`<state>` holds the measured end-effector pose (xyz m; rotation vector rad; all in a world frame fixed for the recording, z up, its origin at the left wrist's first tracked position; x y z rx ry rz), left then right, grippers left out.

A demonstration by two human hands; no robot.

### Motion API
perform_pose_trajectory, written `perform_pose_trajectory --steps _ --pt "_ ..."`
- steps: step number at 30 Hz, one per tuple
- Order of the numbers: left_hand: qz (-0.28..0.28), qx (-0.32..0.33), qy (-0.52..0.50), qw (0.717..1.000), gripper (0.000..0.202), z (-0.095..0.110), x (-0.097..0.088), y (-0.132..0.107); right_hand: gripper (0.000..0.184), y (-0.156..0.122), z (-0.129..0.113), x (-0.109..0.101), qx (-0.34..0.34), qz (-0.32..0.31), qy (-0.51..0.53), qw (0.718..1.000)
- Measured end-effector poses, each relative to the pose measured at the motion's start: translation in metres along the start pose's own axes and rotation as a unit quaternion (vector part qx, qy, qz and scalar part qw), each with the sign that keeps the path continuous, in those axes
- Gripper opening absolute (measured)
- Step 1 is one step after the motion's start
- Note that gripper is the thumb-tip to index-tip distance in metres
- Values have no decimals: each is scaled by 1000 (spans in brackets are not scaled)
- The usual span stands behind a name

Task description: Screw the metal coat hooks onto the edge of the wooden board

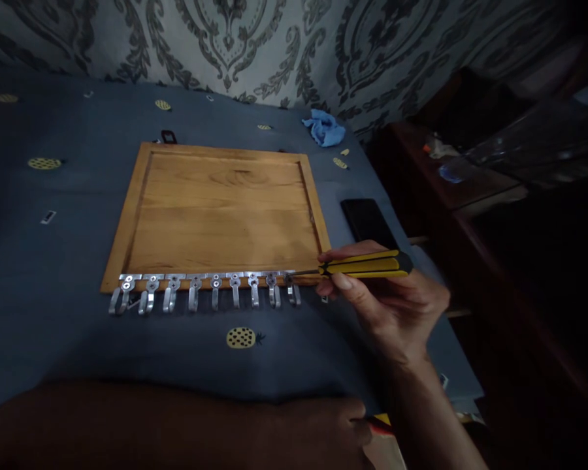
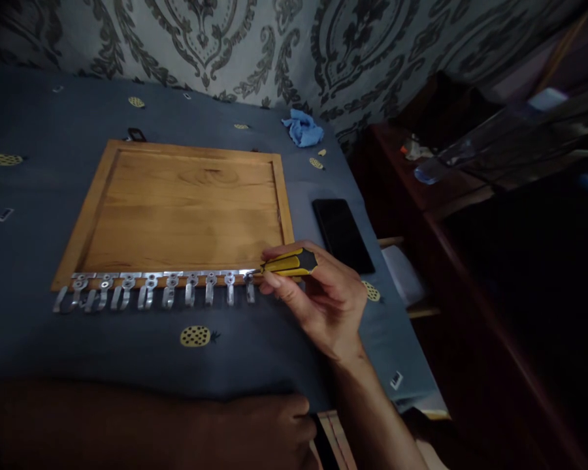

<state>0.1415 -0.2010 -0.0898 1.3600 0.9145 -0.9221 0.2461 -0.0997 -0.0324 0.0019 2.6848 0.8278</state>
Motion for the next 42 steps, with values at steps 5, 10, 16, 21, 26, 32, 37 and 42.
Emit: perform_pose_trajectory --steps 5,10,16,21,26,32,37,42 --pt "9 0 -2 1000 37 0 1 0 12 0 -1 2 -14 7 -31 999" --pt "15 8 13 1000 42 0 3 1 11 -1 -2 5 -7 19 -58 998" --pt "-3 7 -1 1000 33 -2 1 1 13 0 -4 5 -12 14 -78 997" --pt "-28 19 -4 999 18 1 5 2 11 -1 -3 5 -14 22 -88 996" --pt "-18 13 -10 1000 16 1 6 2 4 -1 -3 3 -2 79 -39 996" --pt "-17 13 -56 998 33 1 3 2 7 -1 -7 3 16 116 -12 993" --pt "-4 8 -45 999 39 2 5 1 11 -2 -4 4 22 88 0 996" --pt "18 1 -50 999 34 1 6 1 8 -6 2 3 26 60 -14 998"
Point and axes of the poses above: each hand's wrist, its own y-axis towards the middle knuckle, its own x-axis out of the palm, z = x × y, the point moved 1 cm from there along y, towards the middle knuckle, and after that the axes turned 3 degrees about -x, right-handed, at the moved point
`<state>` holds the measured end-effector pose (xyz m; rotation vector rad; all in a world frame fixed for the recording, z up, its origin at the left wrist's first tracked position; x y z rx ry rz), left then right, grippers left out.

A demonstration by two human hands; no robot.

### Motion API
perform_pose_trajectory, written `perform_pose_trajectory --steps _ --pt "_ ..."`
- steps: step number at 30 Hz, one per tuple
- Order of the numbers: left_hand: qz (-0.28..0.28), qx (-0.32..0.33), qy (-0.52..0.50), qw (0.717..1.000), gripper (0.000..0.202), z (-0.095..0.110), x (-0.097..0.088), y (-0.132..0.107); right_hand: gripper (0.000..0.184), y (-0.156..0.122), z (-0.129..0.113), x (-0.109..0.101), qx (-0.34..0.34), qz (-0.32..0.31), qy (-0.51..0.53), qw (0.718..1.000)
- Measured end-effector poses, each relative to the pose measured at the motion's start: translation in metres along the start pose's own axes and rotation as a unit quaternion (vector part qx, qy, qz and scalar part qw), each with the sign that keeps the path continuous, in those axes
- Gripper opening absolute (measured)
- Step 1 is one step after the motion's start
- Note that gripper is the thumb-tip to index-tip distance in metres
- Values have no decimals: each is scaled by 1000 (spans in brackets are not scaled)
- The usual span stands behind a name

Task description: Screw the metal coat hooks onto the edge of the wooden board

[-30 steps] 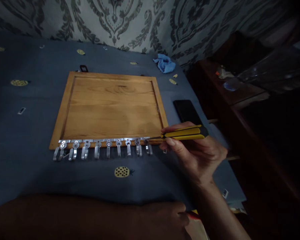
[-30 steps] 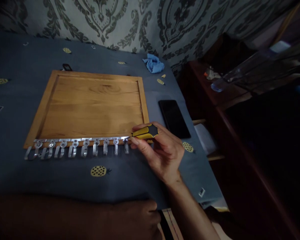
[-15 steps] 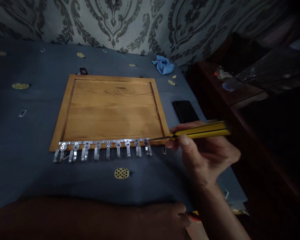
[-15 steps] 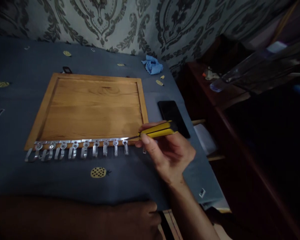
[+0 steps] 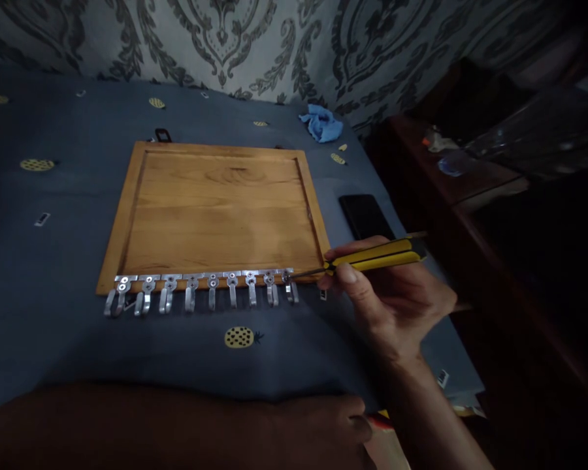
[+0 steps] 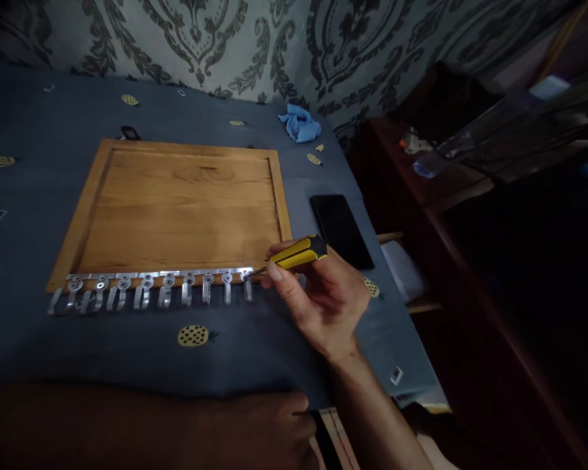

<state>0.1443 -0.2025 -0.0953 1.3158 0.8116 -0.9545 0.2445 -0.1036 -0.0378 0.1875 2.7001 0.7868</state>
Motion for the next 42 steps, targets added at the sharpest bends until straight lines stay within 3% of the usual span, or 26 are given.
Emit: perform_pose_trajectory --steps 10,19,24,31,38,42 --pt "-1 -1 38 999 27 0 -3 1 11 8 -7 2 -50 -27 0 998" --pt "-12 3 62 998 62 -3 -10 0 23 5 -5 -2 54 -67 86 993" --pt "-21 6 63 998 67 -3 -13 -1 10 5 -3 -4 22 -79 78 994" --pt "-38 -4 66 997 66 -1 -9 0 8 6 -7 -5 -5 -65 36 997" --pt "-53 7 47 997 58 0 -6 -1 16 3 -8 3 -80 8 -60 995" --pt "-50 9 48 998 57 -2 -8 0 12 5 -10 6 -41 12 -16 999"
Point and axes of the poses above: each hand's wrist, its own y-axis towards the middle knuckle, its own x-axis out of the palm, z = x × y, the point moved 1 cm from there along y, towards the middle knuckle, and after that the axes turned 3 degrees about -x, right-handed, at the moved point
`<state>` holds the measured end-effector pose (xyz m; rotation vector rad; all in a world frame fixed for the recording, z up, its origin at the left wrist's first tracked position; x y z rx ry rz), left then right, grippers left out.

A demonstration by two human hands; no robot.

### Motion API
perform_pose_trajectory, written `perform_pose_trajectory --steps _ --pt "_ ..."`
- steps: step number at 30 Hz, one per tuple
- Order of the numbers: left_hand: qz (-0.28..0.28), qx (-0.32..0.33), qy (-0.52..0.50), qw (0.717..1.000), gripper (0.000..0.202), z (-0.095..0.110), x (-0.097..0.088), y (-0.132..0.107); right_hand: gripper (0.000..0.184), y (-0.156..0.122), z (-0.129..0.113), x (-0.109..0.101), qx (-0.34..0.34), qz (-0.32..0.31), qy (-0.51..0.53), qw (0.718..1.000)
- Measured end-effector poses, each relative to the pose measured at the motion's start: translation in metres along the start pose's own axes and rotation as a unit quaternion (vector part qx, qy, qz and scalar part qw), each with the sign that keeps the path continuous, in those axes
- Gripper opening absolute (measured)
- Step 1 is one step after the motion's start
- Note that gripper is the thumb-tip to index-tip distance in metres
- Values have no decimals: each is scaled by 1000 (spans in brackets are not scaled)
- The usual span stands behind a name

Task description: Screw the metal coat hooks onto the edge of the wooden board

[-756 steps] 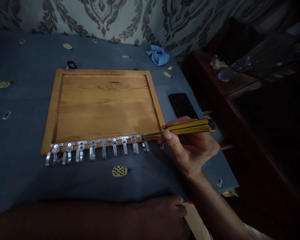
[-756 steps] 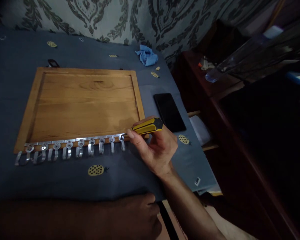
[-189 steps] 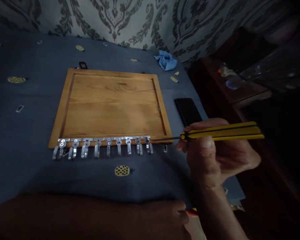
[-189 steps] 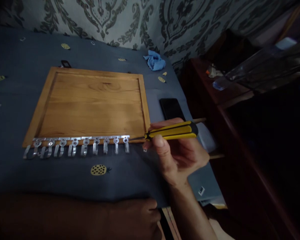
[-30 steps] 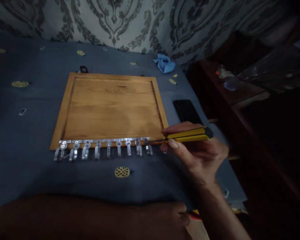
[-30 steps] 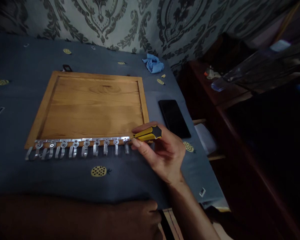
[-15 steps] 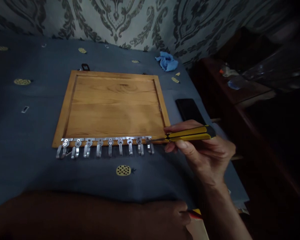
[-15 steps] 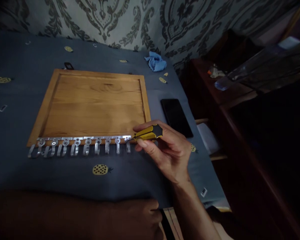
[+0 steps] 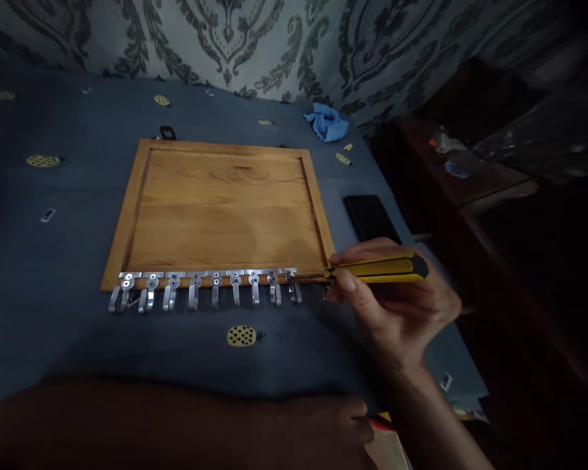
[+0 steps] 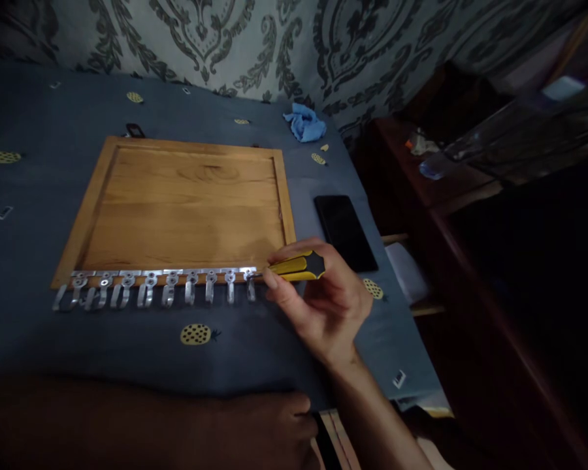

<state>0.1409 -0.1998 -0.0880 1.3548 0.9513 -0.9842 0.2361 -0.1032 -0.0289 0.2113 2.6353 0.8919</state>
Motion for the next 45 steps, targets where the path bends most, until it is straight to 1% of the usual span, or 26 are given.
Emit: perform_pose_trajectory --steps 3,4,6,8,10,12,14,17,20,22,25,27,31,34,37,39,41,45 --pt "-10 6 -10 1000 57 0 -1 1 7 2 -1 -3 44 -30 34 998" --pt "-11 5 -14 1000 56 0 -1 2 11 2 -1 -5 58 -41 46 996" --pt "-8 -5 -19 1000 51 1 -1 2 26 3 1 -10 82 -67 68 992" --pt "-2 -14 -29 999 44 3 1 1 32 4 3 -14 77 -102 79 989" --pt "9 -19 -41 999 37 5 5 1 28 6 4 -16 58 -124 84 987" --pt "30 -20 -45 998 31 7 11 1 22 8 4 -17 44 -131 88 987" --pt "42 -16 -36 998 31 8 15 1 17 8 4 -17 41 -125 87 987" --pt "41 -12 -16 999 37 8 17 1 9 7 2 -14 28 -104 59 992" --pt "37 -15 12 999 41 6 13 2 9 3 0 -10 -4 -71 -5 997" --pt "24 -12 24 999 42 5 10 2 12 0 -1 -7 -21 -50 -46 997" --pt "19 -1 27 999 41 2 4 1 9 -3 -2 -2 -29 -26 -79 996" --pt "19 0 29 999 46 0 2 1 8 -6 -2 0 -33 -10 -85 996" --pt "4 5 15 1000 58 -2 -2 2 10 -12 -2 5 -15 20 -91 996" --pt "-10 10 20 1000 54 -1 -3 2 9 -16 -3 8 5 34 -116 993" --pt "-10 10 27 1000 46 0 -2 2 9 -17 -6 10 20 47 -125 991" --pt "4 9 24 1000 41 0 -1 2 10 -15 -8 11 28 51 -116 992" --pt "16 6 26 1000 38 0 -1 1 11 -11 -8 9 35 40 -93 994" --pt "15 -11 40 999 42 0 1 0 6 -1 -4 0 49 -24 -26 998"
Point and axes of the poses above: each hand's wrist, its own y-axis towards the middle knuckle, its own x-axis out of the palm, z = x × y, the point moved 1 cm from there along y, towards the middle knuckle, and after that the axes turned 3 degrees about -x, right-handed, at the moved point
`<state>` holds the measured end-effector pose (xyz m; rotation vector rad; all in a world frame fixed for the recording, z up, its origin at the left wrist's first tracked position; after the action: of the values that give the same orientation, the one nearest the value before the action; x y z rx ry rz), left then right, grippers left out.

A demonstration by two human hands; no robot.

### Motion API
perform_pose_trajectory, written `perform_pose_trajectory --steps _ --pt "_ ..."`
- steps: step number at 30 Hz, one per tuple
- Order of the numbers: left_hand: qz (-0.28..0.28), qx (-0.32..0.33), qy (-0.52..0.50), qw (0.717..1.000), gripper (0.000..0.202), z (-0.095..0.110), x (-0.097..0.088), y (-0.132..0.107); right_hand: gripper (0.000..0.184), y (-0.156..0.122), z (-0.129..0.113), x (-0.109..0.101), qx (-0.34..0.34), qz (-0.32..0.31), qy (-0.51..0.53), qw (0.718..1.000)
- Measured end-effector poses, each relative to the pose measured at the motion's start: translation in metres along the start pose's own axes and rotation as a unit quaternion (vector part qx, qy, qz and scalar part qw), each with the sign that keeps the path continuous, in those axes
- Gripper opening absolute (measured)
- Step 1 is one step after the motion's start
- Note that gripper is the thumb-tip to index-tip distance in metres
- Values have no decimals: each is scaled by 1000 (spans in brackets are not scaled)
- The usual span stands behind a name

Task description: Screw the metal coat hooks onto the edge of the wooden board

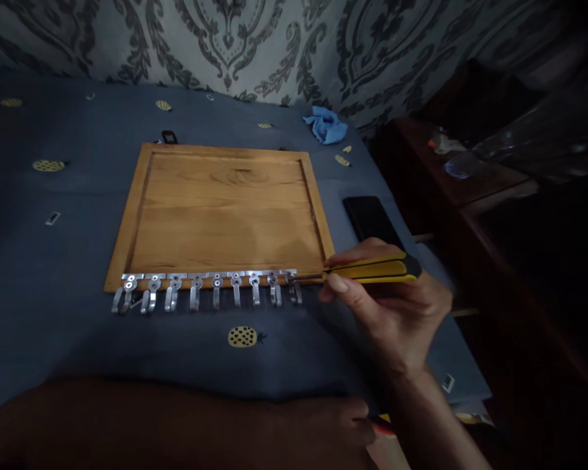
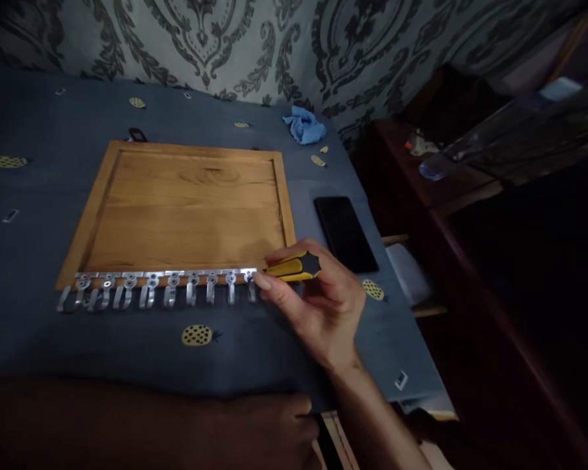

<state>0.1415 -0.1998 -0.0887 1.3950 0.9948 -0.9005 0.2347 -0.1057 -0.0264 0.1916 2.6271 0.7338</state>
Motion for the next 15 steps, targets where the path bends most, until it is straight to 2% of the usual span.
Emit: perform_pose_trajectory --steps 6,9,15 --pt "2 4 -48 999 52 5 7 0 9 8 2 -13 -9 -92 62 994" --pt "5 -7 -74 997 49 7 7 0 19 7 0 -14 -23 -87 52 995" --pt "12 1 -89 996 42 3 3 -1 25 3 -2 -11 -69 -52 -26 996"
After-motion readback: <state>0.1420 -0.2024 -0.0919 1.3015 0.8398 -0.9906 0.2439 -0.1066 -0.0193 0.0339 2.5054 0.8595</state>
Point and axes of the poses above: each hand's wrist, its own y-axis towards the middle knuckle, its own x-axis out of the palm, z = x × y, the point moved 1 cm from there along y, towards the middle knuckle, and after that the axes turned 3 degrees about -x, right-handed, at the moved point
